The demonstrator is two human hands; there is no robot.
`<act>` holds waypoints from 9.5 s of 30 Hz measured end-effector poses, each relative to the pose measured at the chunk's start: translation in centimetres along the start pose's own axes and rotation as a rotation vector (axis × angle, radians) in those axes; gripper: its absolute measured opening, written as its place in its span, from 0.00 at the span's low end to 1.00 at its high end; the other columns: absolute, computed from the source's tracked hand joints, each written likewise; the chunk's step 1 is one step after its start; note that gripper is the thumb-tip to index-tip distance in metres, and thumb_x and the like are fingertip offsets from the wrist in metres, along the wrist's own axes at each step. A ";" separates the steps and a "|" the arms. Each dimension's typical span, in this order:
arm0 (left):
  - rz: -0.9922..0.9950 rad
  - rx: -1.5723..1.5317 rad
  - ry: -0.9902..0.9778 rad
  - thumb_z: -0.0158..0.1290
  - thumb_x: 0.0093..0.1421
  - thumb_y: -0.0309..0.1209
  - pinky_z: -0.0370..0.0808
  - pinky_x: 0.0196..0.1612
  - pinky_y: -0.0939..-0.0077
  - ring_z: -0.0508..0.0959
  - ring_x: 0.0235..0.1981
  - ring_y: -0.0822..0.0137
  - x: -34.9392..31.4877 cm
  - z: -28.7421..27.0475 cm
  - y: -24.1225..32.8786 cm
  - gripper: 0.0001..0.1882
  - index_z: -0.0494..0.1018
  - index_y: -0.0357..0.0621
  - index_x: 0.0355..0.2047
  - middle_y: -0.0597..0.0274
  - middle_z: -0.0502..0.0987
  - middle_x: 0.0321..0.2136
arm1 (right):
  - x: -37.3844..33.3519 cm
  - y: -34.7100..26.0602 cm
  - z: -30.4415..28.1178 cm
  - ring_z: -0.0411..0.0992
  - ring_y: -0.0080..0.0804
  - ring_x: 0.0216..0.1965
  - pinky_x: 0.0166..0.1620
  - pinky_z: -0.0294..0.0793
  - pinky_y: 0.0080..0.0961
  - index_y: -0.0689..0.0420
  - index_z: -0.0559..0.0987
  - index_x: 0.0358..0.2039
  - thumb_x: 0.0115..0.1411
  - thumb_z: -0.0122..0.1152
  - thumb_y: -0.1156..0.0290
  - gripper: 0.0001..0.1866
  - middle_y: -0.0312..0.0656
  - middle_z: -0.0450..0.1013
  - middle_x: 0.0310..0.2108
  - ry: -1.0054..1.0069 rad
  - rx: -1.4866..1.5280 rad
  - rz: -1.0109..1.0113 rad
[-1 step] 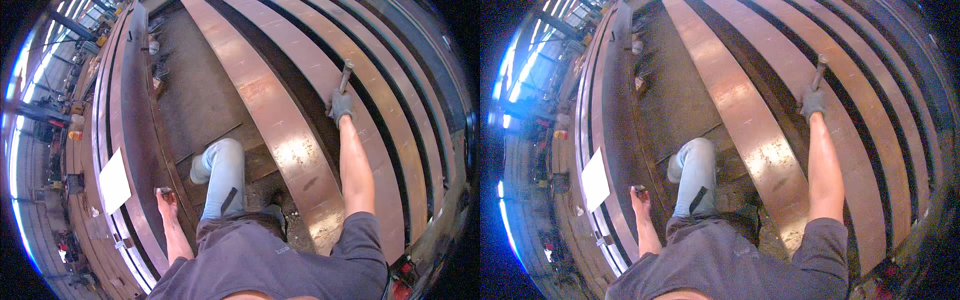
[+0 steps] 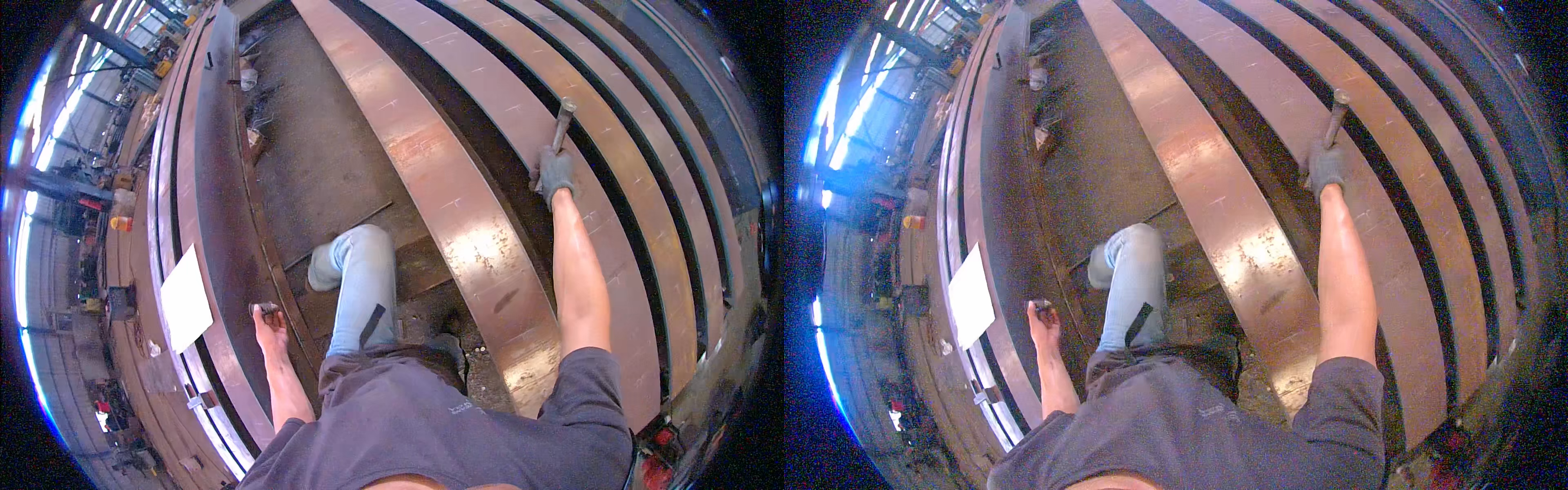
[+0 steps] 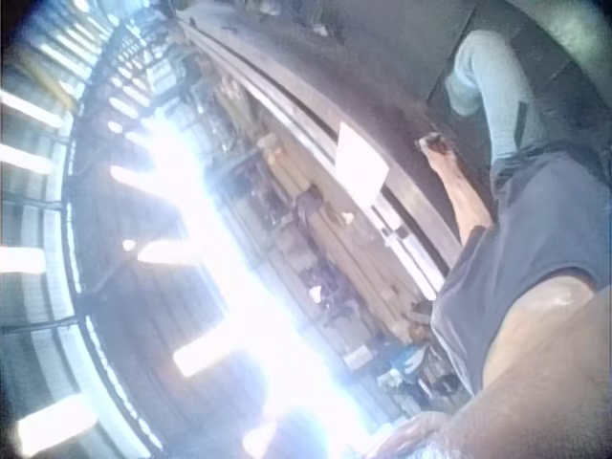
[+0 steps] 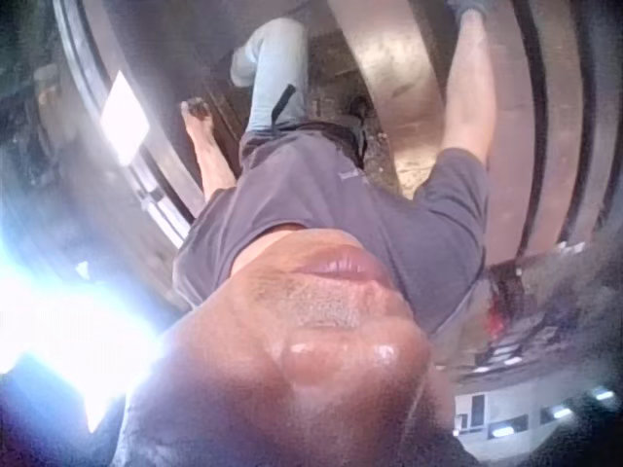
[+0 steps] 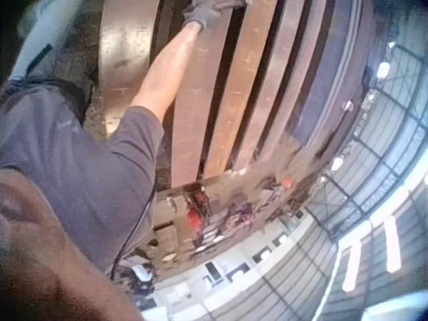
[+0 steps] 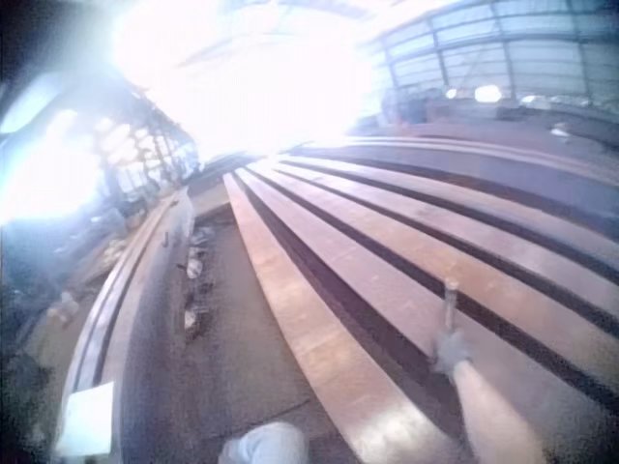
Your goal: The person uses a hammer and a metal punch to repeatedly strike a large curved metal sheet, creating indentations along its surface. The person holds the punch with the left hand and strikes it with the hammer in the right hand while standing in a workshop.
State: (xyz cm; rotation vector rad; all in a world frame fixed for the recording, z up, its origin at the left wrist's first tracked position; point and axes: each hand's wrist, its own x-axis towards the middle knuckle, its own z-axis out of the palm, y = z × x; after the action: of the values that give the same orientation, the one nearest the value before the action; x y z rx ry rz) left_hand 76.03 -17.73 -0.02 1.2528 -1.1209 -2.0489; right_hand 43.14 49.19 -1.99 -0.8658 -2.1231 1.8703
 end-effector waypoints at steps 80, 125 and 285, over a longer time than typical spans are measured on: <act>0.625 0.788 -2.145 0.61 0.64 0.46 0.76 0.45 0.67 0.82 0.38 0.65 -2.0 85.0 -21.7 0.25 0.77 0.32 0.46 0.54 0.85 0.35 | -2.9 -3.0 0.1 0.59 0.15 0.16 0.18 0.54 0.19 0.56 0.78 0.44 0.69 0.62 0.57 0.14 0.25 0.65 0.21 0.695 -0.276 0.259; 0.746 0.622 -2.154 0.67 0.53 0.53 0.79 0.43 0.56 0.84 0.37 0.49 -1.4 83.7 -23.8 0.24 0.84 0.54 0.44 0.50 0.84 0.33 | -1.0 -24.0 18.4 0.65 0.20 0.22 0.25 0.64 0.24 0.58 0.77 0.46 0.71 0.56 0.55 0.18 0.31 0.67 0.25 0.442 -0.552 0.030; 0.836 0.712 -1.832 0.64 0.60 0.46 0.78 0.43 0.61 0.84 0.37 0.54 8.9 96.5 -20.1 0.25 0.77 0.35 0.45 0.46 0.83 0.34 | 8.8 -14.9 23.6 0.64 0.20 0.25 0.27 0.62 0.22 0.57 0.78 0.40 0.64 0.63 0.59 0.14 0.29 0.68 0.25 0.349 -0.127 0.312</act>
State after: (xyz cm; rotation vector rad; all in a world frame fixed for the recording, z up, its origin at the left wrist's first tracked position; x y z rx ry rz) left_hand -13.51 24.48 2.18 -1.3538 -2.4865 -1.6514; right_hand 19.79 33.32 5.59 -1.5040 -1.9923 1.5695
